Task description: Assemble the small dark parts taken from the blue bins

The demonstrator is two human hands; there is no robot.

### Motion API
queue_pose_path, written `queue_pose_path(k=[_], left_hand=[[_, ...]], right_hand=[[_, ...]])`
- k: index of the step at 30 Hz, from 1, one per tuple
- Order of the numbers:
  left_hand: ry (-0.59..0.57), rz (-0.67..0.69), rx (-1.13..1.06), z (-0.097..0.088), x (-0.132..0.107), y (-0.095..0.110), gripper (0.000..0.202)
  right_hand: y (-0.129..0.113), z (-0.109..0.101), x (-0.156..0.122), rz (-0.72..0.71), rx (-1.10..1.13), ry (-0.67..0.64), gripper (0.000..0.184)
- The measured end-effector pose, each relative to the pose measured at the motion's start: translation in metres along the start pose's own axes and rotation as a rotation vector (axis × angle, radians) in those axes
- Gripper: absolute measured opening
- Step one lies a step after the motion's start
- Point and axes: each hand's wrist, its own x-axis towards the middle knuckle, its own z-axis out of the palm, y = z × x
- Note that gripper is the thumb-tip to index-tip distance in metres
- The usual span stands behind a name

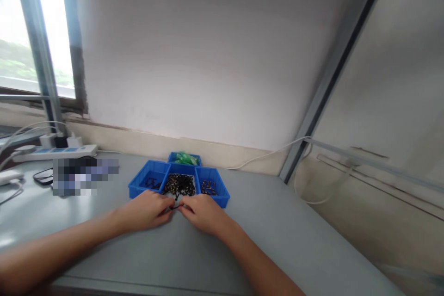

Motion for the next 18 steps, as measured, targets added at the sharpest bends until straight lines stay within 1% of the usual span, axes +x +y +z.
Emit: queue_pose_path(k=[4,7,10,13,15,18], left_hand=[[-0.013,0.004,0.013,0.001,0.0,0.0,0.01],[-0.021,-0.009,0.019,-0.003,0.001,-0.001,0.009],[-0.008,0.005,0.017,-0.01,0.001,-0.003,0.009],[0.029,0.023,0.009,-0.018,0.002,-0.008,0.011],[0.065,-0.002,0.017,-0.023,0.003,-0.014,0.013],[0.12,-0.106,0.079,-0.028,0.005,-0.026,0.015]], right_hand=[[0.001,0.002,0.001,-0.016,0.054,-0.01,0.019],[0.002,0.007,0.001,0.001,0.052,0.003,0.017],[0.002,0.011,0.0,0.014,0.044,-0.021,0.024],[0.0,0.014,-0.002,0.024,0.038,-0.035,0.033],[-0.001,0.015,-0.002,0.026,0.024,-0.034,0.038],[-0.002,0.019,-0.001,0.021,-0.009,-0.049,0.041]])
